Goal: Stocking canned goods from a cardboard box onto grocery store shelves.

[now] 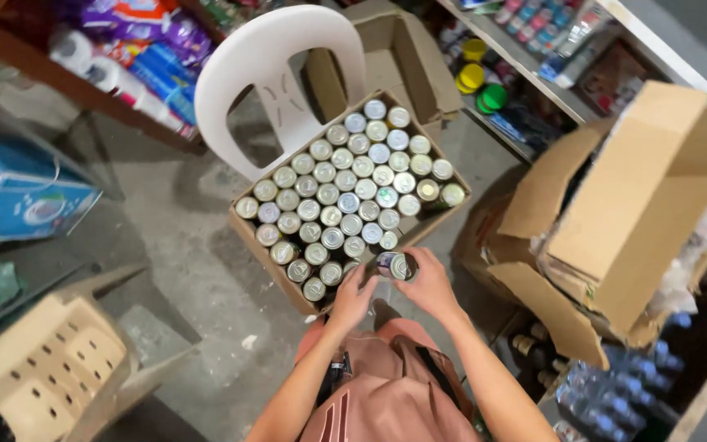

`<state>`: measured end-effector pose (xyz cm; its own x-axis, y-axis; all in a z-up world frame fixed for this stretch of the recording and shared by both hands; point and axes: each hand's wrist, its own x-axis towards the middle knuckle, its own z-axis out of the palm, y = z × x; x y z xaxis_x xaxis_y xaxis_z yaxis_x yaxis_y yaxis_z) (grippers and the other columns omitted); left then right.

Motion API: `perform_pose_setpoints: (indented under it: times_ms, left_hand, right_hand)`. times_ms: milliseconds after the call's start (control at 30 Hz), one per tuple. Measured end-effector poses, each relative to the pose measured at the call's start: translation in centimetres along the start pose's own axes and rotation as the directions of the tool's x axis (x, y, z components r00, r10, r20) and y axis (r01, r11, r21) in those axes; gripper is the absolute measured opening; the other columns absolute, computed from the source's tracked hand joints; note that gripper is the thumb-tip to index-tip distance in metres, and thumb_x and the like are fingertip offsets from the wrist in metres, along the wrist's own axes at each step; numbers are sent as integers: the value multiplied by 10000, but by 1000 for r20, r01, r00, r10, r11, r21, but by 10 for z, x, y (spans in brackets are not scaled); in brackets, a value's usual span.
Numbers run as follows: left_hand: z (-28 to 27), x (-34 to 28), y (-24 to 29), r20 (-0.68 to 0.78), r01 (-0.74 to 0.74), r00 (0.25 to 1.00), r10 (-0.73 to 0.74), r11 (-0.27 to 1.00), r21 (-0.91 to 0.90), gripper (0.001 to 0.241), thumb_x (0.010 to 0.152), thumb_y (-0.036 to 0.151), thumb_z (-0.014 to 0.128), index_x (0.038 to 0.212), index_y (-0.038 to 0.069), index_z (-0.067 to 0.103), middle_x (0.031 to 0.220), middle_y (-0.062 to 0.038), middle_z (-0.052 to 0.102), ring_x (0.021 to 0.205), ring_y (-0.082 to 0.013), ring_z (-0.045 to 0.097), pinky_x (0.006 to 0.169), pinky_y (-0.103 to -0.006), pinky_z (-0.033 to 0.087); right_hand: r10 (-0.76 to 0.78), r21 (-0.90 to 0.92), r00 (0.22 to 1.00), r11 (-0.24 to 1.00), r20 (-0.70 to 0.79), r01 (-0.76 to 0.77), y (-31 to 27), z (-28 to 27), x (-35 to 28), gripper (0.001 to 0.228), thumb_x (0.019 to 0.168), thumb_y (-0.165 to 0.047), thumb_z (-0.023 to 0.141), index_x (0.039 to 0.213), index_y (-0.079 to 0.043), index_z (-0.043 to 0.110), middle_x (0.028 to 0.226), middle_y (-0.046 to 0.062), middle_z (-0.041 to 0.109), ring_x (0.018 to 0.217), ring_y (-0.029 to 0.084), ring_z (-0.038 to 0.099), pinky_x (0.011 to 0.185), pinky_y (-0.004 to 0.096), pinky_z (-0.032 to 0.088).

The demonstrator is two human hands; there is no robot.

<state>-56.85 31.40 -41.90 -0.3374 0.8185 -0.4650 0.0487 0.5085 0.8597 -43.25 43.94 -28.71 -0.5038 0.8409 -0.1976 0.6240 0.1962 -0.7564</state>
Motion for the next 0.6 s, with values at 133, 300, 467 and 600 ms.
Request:
perform_pose_setpoints:
  times_ms: [133, 300, 467, 600]
  left_hand:
    - [3, 0, -29, -102, -157, 977, 186, 957, 242, 626, 929, 226, 674, 1462, -45, 490, 1522, -238, 485, 1424, -380, 443, 1162, -402, 366]
    - [10, -1, -27, -6, -181, 978, 209, 859, 479, 671, 867, 136, 699, 1463, -46, 448, 1622, -215, 327, 1497, -383, 310, 1170, -477, 338]
    - [22, -1, -24, -31, -110, 989, 142, 870, 481, 715, 840, 119, 713, 1480, -15, 425, 1647, -187, 261, 1522, -361, 260, 1174, -524, 313]
    - [26, -2, -11, -60, -69, 992, 112, 873, 483, 728, 831, 112, 720, 1488, 6, 425, 1652, -187, 250, 1519, -370, 254, 1188, -505, 298]
  right_hand:
    - [-22, -89, 998, 996, 65, 28, 29, 20, 19, 575, 647, -111, 850, 1175, -4, 649, 1135, 181, 668, 1081, 364, 657, 921, 410, 535]
    - [-94, -87, 988, 991, 123, 105, 54, 42, 32, 623, 628, -100, 843, 1193, 24, 610, 1153, 211, 624, 1072, 405, 633, 924, 432, 527]
    - [-93, -127, 978, 985, 184, 118, 66, 57, 41, 611, 640, -97, 839, 1202, 8, 624, 1183, 206, 588, 1089, 411, 610, 925, 439, 523]
    - [-163, -117, 970, 976, 181, 186, 76, 69, 50, 629, 656, -104, 845, 1242, -12, 634, 1207, 205, 572, 1105, 409, 598, 948, 443, 517]
